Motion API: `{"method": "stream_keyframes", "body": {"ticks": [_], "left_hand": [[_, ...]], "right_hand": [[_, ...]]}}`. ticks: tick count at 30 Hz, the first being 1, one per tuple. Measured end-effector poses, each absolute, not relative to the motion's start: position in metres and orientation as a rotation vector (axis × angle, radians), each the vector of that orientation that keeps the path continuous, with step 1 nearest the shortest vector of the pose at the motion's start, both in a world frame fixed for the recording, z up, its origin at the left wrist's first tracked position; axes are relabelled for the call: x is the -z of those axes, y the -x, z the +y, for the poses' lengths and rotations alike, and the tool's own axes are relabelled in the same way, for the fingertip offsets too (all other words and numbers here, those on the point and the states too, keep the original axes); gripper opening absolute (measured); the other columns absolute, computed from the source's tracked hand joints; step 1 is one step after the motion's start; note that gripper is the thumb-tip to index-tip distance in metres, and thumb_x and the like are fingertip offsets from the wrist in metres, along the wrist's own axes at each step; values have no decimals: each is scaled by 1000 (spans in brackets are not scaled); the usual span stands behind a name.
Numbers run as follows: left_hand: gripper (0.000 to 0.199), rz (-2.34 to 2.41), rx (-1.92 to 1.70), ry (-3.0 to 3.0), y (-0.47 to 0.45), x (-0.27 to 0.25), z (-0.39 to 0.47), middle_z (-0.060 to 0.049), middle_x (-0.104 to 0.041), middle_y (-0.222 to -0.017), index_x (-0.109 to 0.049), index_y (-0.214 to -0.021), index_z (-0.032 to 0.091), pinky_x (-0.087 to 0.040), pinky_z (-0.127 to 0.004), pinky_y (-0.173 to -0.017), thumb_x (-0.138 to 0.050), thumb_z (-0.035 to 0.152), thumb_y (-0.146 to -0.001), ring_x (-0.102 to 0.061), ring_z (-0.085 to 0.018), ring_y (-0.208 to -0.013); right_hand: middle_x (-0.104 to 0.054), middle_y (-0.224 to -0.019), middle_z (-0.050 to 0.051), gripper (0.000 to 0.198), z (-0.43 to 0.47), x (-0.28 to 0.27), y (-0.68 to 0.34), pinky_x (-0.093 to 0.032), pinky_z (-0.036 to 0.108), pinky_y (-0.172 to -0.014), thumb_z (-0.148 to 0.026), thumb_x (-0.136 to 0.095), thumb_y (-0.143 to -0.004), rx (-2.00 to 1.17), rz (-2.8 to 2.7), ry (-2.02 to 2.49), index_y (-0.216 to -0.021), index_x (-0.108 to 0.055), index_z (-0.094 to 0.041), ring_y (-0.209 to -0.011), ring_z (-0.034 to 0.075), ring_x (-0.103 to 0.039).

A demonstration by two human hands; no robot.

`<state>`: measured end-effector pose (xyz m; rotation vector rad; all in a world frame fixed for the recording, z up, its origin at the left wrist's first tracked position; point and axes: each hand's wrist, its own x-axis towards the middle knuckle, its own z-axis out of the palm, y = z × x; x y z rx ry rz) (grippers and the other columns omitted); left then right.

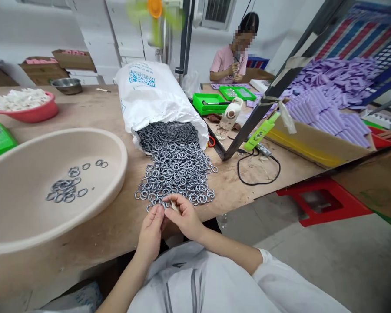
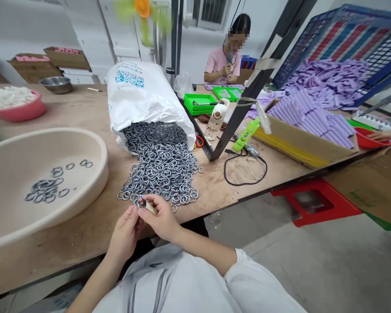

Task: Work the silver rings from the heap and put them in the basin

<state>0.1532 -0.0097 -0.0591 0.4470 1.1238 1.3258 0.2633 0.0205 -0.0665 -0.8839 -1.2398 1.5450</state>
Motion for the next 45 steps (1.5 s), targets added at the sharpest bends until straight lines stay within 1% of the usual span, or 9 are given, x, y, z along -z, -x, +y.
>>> {"method": "stream_keyframes", "body": {"ticks": [3, 9, 16, 21, 26, 30, 35, 40, 45], "left_hand": [[48, 1122, -1290, -519, -150, 59, -7, 4, -52, -59, -68, -75, 15, -35, -17, -48, -88, 54, -56, -39, -6, -52], [42, 1122, -1239, -661, -150, 42, 13, 4, -54, -61, -72, -88, 16, -33, -18, -48, -84, 48, -64, -42, -7, -53], [42, 1007, -1292, -625, -155, 23, 22, 7, -40, -55, -69, -90, 16, -22, -17, -42, -80, 50, -69, -31, -5, -46], [42, 982, -1318, -579, -155, 26, 23, 8, -37, -55, -58, -76, 16, -19, -16, -41, -78, 53, -70, -27, -4, -45], [47, 957, -1288, -574, -155, 29, 21, 7, -38, -55, -49, -68, 17, -19, -15, -41, -76, 54, -72, -27, -3, -44], [50, 962, -1291, -567, -153, 31, 21, 8, -37, -53, -45, -65, 17, -20, -16, -41, -75, 57, -73, -27, -3, -43], [50, 993, -1356, -513, -154, 33, 21, 8, -35, -53, -43, -66, 18, -22, -17, -41, -77, 54, -72, -27, -3, -43], [50, 1021, -1372, -462, -158, 32, 19, 9, -36, -54, -45, -68, 18, -20, -19, -40, -80, 54, -68, -27, -3, -44], [50, 996, -1328, -439, -158, 36, 22, 10, -33, -53, -42, -68, 19, -19, -18, -41, -80, 52, -69, -24, -3, -43]], "right_hand": [[-70, -97, 3, 27, 25, 65, -269, -53, 32, -85, -37, -68, -81, -1445, -1390, 845, -104, -65, -21, -88, 16, -64], [-61, -72, -2, 27, 46, 52, -268, -49, 24, -58, -46, -64, -84, -1357, -1369, 844, -88, -62, -20, -61, 11, -55], [-60, -70, -3, 37, 52, 39, -267, -50, 26, -56, -57, -66, -84, -1290, -1395, 878, -92, -61, -21, -58, 12, -57], [-65, -77, -2, 43, 58, 39, -269, -51, 26, -62, -60, -70, -80, -1308, -1510, 880, -98, -63, -21, -65, 13, -60], [-61, -70, -2, 44, 59, 39, -272, -47, 27, -61, -65, -57, -87, -1276, -1508, 949, -86, -58, -21, -63, 13, -57], [-58, -70, 0, 44, 52, 38, -280, -39, 28, -63, -57, -42, -98, -969, -1820, 945, -79, -56, -21, -65, 14, -54], [-55, -68, 1, 42, 42, 38, -284, -31, 29, -60, -51, -42, -100, -640, -2146, 980, -72, -52, -22, -63, 15, -49], [-53, -65, 1, 44, 44, 38, -284, -29, 29, -60, -52, -40, -100, -505, -2216, 990, -69, -49, -22, -62, 15, -46], [-51, -63, 0, 44, 42, 42, -282, -26, 29, -58, -50, -40, -100, -570, -2195, 1007, -67, -46, -22, -59, 14, -45]]}}
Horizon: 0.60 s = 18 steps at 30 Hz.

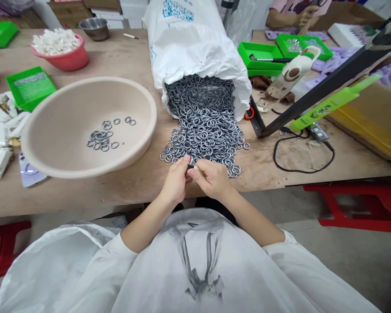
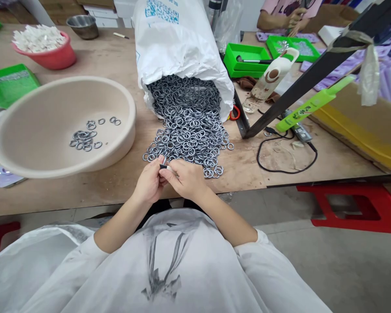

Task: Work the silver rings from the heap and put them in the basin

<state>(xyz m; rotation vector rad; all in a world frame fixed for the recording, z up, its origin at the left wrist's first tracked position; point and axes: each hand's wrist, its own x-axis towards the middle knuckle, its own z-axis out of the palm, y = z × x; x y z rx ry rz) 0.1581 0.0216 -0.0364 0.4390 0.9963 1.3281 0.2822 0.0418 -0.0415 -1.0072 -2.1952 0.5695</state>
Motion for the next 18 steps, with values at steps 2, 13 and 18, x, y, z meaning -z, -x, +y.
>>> {"method": "stream_keyframes", "body": {"ticks": [2, 13, 18], "left_hand": [[51, 1007, -1302, -430, -160, 39, 21, 10, -30, -52, -40, -67, 20, -18, -18, -41, -78, 53, -71, -23, -4, -42], [32, 2544, -1294, -1759, -29, -21, 10, -13, -67, -112, -68, -111, 14, -40, -47, -102, -45, 32, -98, -57, -27, -110], [36, 2727, -844, -1960, -19, -21, 21, -17, -65, -129, -67, -120, 12, -35, -60, -106, -57, 30, -90, -52, -37, -123]], "right_hand": [[-50, -62, -1, 45, 44, 45, -282, -26, 29, -58, -51, -41, -100, -648, -2162, 1051, -66, -44, -22, -59, 13, -44], [-35, -57, -4, 52, 74, 68, -315, -26, 28, -56, -65, -43, -95, -889, -1636, 1255, -65, -41, -22, -56, 12, -35], [-37, -56, -5, 49, 63, 76, -312, -26, 28, -55, -63, -46, -95, -945, -1646, 1294, -68, -49, -22, -55, 12, -35]]}}
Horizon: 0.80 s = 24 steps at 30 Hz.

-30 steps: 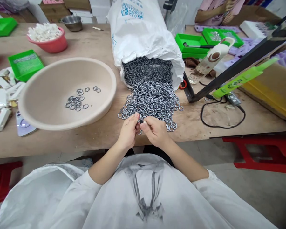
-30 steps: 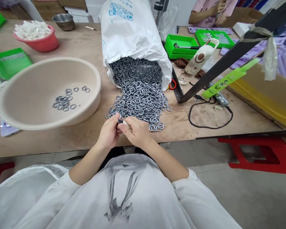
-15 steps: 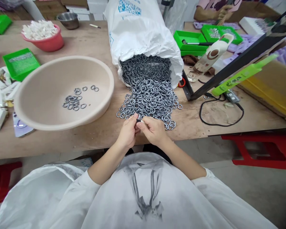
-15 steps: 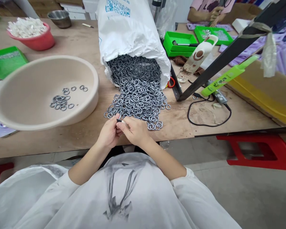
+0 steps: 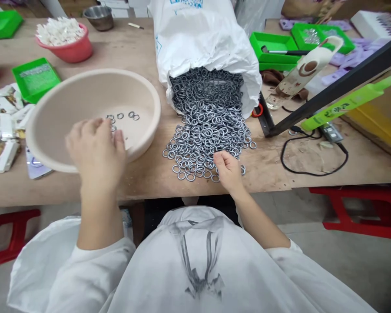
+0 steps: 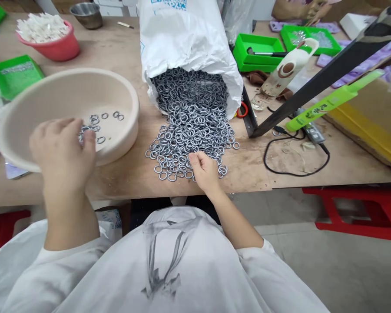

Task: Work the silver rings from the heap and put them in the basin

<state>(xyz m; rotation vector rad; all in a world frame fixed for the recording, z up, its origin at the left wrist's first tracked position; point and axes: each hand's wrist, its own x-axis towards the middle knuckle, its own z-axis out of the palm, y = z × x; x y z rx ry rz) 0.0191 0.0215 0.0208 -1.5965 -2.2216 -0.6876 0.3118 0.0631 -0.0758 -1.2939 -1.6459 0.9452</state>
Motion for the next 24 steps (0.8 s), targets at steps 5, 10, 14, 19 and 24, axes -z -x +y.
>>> {"method": "stream_keyframes", "body": {"ticks": [5, 10, 14, 19, 24], "left_hand": [[27, -2054, 585, 2336, -90, 24, 33, -13, -68, -113, -68, -109, 18, -48, -41, -93, -48, 29, -96, -58, -28, -110], [23, -2247, 252, 2365, -98, 59, 60, -16, -64, -113, -65, -107, 16, -51, -39, -83, -49, 27, -95, -59, -30, -107], [23, -2199, 367, 2376, -87, 64, 68, -14, -66, -106, -65, -95, 17, -51, -40, -85, -44, 25, -95, -60, -29, -103], [16, -2009, 853, 2539, -102, 52, 49, -8, -67, -97, -61, -91, 19, -50, -36, -83, -48, 28, -95, -62, -23, -93], [16, -1808, 1115, 2720, -124, 44, 24, -5, -68, -89, -61, -93, 20, -49, -32, -75, -47, 26, -96, -62, -19, -83]], "right_hand": [[-38, -56, -5, 48, 63, 73, -314, -26, 28, -54, -61, -48, -95, -983, -1635, 1241, -68, -49, -21, -54, 11, -34], [-40, -58, -5, 46, 59, 72, -316, -28, 27, -55, -59, -48, -95, -956, -1663, 1254, -69, -51, -21, -57, 11, -38], [-46, -58, -4, 45, 60, 73, -318, -30, 26, -57, -58, -48, -95, -986, -1675, 1297, -70, -52, -21, -57, 11, -43], [-55, -68, -3, 36, 62, 72, -309, -35, 24, -60, -55, -57, -89, -1091, -1653, 1267, -85, -63, -20, -63, 12, -47], [-61, -81, -2, 38, 60, 76, -291, -42, 25, -67, -53, -70, -80, -1407, -1496, 1069, -96, -66, -19, -71, 12, -52]]}}
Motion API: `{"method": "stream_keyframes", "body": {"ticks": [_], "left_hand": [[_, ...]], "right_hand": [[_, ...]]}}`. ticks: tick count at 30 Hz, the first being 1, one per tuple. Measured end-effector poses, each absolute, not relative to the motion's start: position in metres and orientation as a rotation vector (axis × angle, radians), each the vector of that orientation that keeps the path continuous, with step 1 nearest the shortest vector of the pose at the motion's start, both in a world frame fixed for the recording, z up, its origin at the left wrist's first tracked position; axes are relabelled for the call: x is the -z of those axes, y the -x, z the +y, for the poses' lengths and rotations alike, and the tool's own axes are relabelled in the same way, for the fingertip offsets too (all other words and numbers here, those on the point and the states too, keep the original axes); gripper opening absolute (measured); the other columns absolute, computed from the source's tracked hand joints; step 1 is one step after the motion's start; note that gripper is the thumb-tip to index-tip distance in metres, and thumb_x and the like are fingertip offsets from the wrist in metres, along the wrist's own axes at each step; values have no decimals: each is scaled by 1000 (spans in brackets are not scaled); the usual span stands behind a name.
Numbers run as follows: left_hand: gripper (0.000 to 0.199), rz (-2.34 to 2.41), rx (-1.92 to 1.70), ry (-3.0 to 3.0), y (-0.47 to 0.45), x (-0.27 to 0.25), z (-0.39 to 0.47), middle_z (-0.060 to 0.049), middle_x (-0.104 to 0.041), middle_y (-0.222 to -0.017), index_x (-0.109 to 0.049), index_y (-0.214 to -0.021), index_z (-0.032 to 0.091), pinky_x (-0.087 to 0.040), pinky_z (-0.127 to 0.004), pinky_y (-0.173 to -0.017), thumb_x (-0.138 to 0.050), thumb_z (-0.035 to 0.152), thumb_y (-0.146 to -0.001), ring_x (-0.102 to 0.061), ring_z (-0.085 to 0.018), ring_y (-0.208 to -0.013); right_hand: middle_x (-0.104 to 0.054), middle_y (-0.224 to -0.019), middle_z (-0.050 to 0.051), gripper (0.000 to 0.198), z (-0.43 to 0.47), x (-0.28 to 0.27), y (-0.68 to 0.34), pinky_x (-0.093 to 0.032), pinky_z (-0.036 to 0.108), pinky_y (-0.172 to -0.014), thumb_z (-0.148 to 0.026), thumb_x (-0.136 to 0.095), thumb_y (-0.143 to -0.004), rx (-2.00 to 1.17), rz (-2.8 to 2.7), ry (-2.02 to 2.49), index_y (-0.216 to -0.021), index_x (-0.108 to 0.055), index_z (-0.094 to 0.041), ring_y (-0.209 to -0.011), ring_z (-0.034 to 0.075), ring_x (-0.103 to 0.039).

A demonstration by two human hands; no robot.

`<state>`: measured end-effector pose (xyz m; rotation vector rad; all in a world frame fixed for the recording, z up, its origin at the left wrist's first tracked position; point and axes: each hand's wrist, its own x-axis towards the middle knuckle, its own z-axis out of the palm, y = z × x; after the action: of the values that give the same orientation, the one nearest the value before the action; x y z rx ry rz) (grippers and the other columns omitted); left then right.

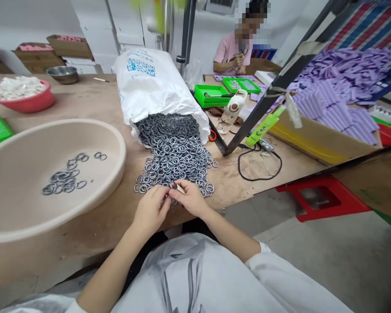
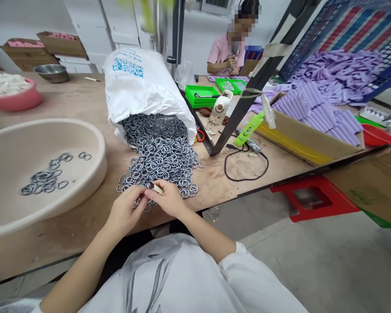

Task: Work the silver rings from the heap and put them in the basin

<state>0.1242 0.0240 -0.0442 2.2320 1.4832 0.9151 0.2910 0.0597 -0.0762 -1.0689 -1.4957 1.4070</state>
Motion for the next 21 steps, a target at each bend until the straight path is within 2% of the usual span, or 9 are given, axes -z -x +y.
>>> {"method": "stream_keyframes", "body": {"ticks": [4, 7, 10, 12, 14, 17, 19, 21], "left_hand": [[16, 1487, -1037, -1931, -128, 56, 18, -6, -69, -92, -61, -98, 20, -49, -32, -76, -51, 32, -95, -63, -19, -84], [30, 1460, -1214, -1381, -134, 65, 16, -4, -66, -89, -55, -104, 20, -50, -28, -67, -56, 47, -92, -63, -16, -74], [43, 1290, -1273, -1027, -144, 67, 14, 1, -59, -70, -53, -91, 19, -47, -24, -58, -58, 62, -86, -55, -12, -59], [47, 1203, -1301, -939, -148, 66, 14, 4, -53, -62, -50, -79, 19, -44, -22, -54, -62, 65, -82, -50, -10, -55], [49, 1160, -1328, -891, -148, 64, 14, 4, -51, -60, -49, -74, 19, -42, -21, -54, -66, 65, -79, -49, -9, -54], [50, 1113, -1269, -880, -145, 61, 14, 3, -55, -60, -52, -72, 18, -43, -22, -54, -70, 65, -76, -50, -9, -55], [51, 1068, -1232, -860, -144, 59, 13, 2, -56, -61, -56, -74, 17, -43, -22, -54, -72, 65, -73, -50, -9, -56], [51, 1024, -1212, -799, -146, 57, 12, 2, -56, -61, -58, -77, 17, -42, -21, -52, -73, 66, -71, -50, -9, -55]], "right_hand": [[-56, -67, -3, 39, 60, 73, -285, -40, 24, -62, -56, -69, -80, -1489, -1392, 1042, -73, -61, -19, -62, 11, -49], [-59, -64, -3, 43, 57, 66, -281, -43, 25, -61, -60, -71, -76, -1503, -1315, 1050, -68, -60, -19, -60, 11, -51], [-59, -60, -4, 45, 50, 62, -273, -46, 26, -58, -61, -76, -69, -1572, -1261, 999, -69, -59, -20, -57, 12, -53], [-58, -58, -4, 44, 45, 61, -271, -47, 26, -56, -58, -79, -67, -1571, -1244, 980, -68, -57, -21, -55, 12, -54], [-57, -59, -5, 42, 44, 61, -272, -46, 25, -55, -53, -83, -66, -1505, -1243, 991, -69, -56, -21, -54, 11, -52], [-54, -63, -6, 36, 47, 61, -279, -44, 24, -55, -47, -84, -69, -1436, -1340, 963, -86, -66, -21, -56, 9, -49], [-57, -70, -4, 34, 50, 61, -284, -46, 25, -60, -46, -80, -75, -1427, -1463, 889, -96, -70, -22, -62, 10, -52], [-60, -77, -2, 29, 52, 62, -284, -48, 27, -64, -46, -77, -79, -1446, -1518, 830, -96, -71, -22, -66, 11, -57]]}}
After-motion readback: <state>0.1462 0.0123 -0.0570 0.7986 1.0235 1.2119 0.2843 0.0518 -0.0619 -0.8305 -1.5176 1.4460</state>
